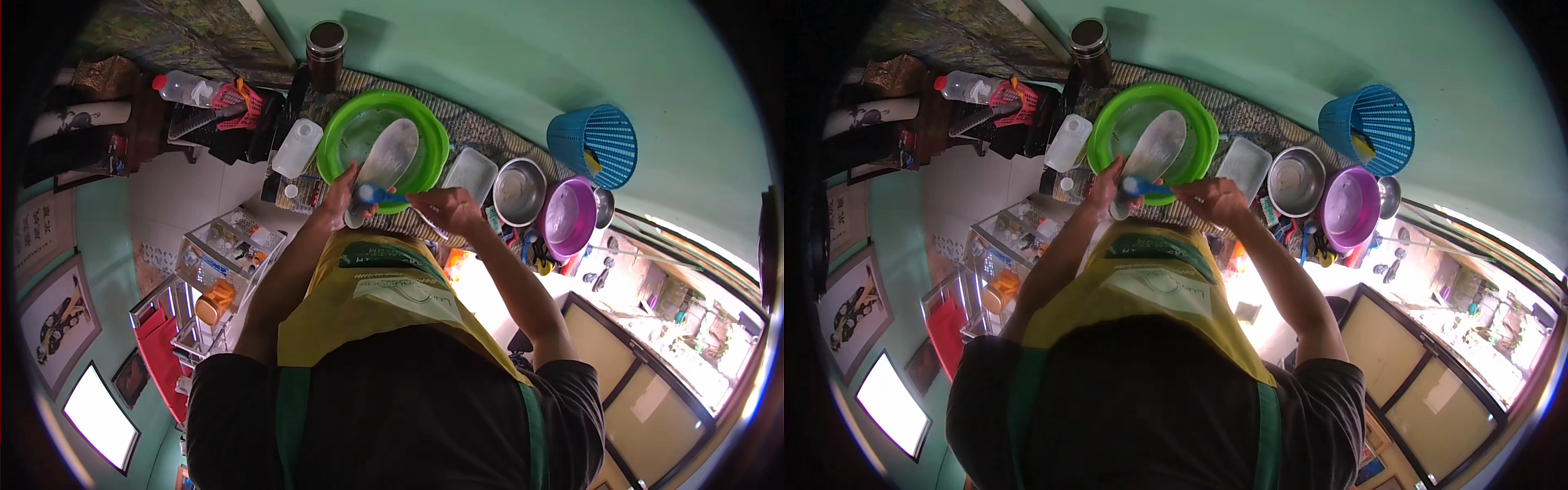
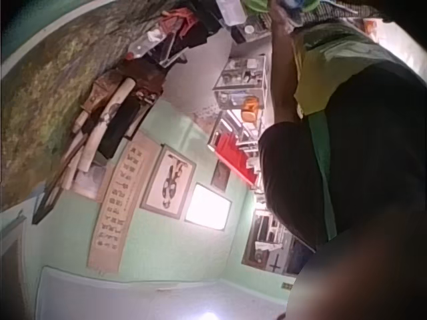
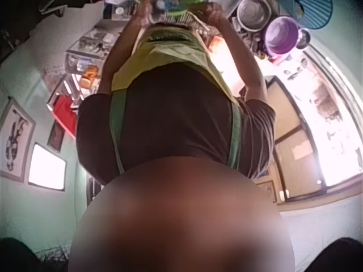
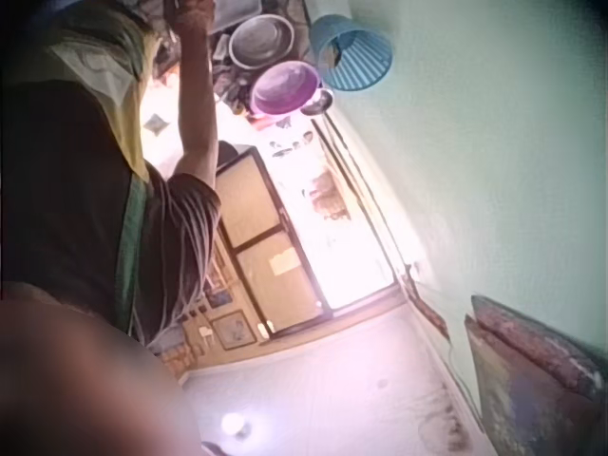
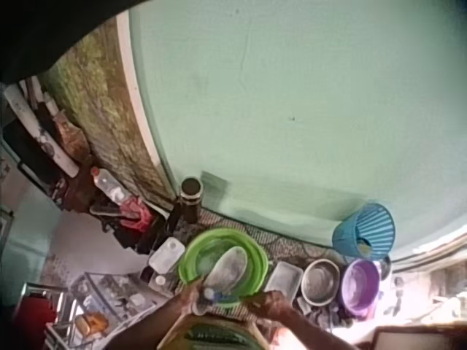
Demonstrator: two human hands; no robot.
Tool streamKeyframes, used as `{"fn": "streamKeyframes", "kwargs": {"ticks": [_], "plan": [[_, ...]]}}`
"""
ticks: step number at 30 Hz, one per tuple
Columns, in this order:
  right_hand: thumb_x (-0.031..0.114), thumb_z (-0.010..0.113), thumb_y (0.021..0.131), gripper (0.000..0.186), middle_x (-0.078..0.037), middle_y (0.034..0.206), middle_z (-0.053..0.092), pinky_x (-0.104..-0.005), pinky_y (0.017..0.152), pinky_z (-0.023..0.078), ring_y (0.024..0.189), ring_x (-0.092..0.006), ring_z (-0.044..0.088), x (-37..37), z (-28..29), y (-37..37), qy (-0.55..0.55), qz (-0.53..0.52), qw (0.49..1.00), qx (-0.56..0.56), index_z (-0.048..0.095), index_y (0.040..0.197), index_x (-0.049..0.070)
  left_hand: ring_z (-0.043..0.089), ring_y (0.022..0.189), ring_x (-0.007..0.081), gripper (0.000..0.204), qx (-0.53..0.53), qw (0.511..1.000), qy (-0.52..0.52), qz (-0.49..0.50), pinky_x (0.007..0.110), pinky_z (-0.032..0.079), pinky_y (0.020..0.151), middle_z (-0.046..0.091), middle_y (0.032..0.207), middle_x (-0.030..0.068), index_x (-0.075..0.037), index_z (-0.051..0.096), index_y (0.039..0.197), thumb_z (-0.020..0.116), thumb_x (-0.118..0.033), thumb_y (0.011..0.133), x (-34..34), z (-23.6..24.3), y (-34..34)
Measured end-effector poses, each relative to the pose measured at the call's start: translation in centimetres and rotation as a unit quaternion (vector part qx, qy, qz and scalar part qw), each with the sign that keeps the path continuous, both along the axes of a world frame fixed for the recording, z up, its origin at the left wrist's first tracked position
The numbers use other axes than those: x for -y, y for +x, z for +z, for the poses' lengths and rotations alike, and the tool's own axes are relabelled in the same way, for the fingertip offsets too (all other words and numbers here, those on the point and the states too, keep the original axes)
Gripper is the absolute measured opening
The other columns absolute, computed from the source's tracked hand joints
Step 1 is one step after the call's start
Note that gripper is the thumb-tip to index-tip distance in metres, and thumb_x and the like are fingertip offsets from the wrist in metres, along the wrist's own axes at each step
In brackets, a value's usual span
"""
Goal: Cleaning and scrubbing the white sole or insole of a shoe using soapy water and a brush.
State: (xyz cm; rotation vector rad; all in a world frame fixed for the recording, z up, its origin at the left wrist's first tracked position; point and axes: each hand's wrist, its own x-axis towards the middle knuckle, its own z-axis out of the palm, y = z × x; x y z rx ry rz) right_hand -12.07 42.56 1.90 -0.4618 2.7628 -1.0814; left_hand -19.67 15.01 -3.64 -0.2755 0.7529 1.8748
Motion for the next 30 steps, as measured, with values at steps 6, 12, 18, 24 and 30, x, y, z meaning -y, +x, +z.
{"fn": "streamKeyframes", "kwargs": {"ticks": [6, 12, 18, 24, 30], "plan": [[0.035, 0.068, 0.095, 0.022, -0.002, 0.103, 0.077, -0.0375, 0.073, 0.061, 0.084, -0.0239, 0.076, -0.1, -1.2, 0.0, 0.044, 0.002, 0.999, -0.002, 0.077, 0.112, 0.026, 0.061, 0.060, 0.0180, 0.073, -0.026, 0.999, -0.015, -0.021, 0.030, 0.052, 0.049, 0.070, 0.115, 0.0197, -0.005, 0.050, 0.141, 0.016, -0.060, 0.108, 0.0, -0.1, -0.6], [0.033, 0.070, 0.093, 0.020, -0.005, 0.100, 0.077, -0.0397, 0.075, 0.061, 0.083, -0.0275, 0.075, -0.3, -1.0, -0.5, 0.039, -0.083, 0.994, 0.059, 0.077, 0.111, 0.028, 0.064, 0.063, 0.0196, 0.072, -0.007, 0.999, 0.046, -0.014, 0.031, 0.053, 0.052, 0.067, 0.122, 0.0208, -0.011, 0.043, 0.147, 0.020, -0.065, 0.106, -0.2, -0.2, -0.9], [0.034, 0.067, 0.096, 0.022, -0.004, 0.102, 0.077, -0.0400, 0.076, 0.061, 0.086, -0.0268, 0.074, -1.7, -2.2, -1.4, 0.086, -0.088, 0.987, 0.099, 0.076, 0.115, 0.027, 0.065, 0.067, 0.0205, 0.076, 0.012, 0.997, 0.075, -0.023, 0.031, 0.055, 0.054, 0.065, 0.126, 0.0220, -0.010, 0.039, 0.151, 0.020, -0.067, 0.104, 0.2, 0.1, -0.4], [0.027, 0.073, 0.093, 0.019, -0.012, 0.093, 0.076, -0.0399, 0.069, 0.059, 0.076, -0.0299, 0.074, -0.6, -0.2, -1.7, 0.079, -0.114, 0.984, 0.109, 0.077, 0.111, 0.020, 0.064, 0.064, 0.0201, 0.075, 0.031, 0.998, 0.045, 0.009, 0.031, 0.055, 0.052, 0.066, 0.125, 0.0216, -0.006, 0.044, 0.147, 0.021, -0.064, 0.106, -0.2, 0.2, -0.3], [0.028, 0.063, 0.098, 0.033, -0.014, 0.102, 0.075, -0.0434, 0.080, 0.060, 0.090, -0.0346, 0.073, 2.0, 1.6, -0.3, 0.024, 0.018, 0.998, 0.052, 0.066, 0.130, 0.021, 0.063, 0.060, 0.0209, 0.069, 0.058, 0.998, -0.014, -0.026, 0.032, 0.053, 0.051, 0.069, 0.112, 0.0181, -0.005, 0.050, 0.138, 0.026, -0.062, 0.106, -0.2, -0.2, 0.0]]}}
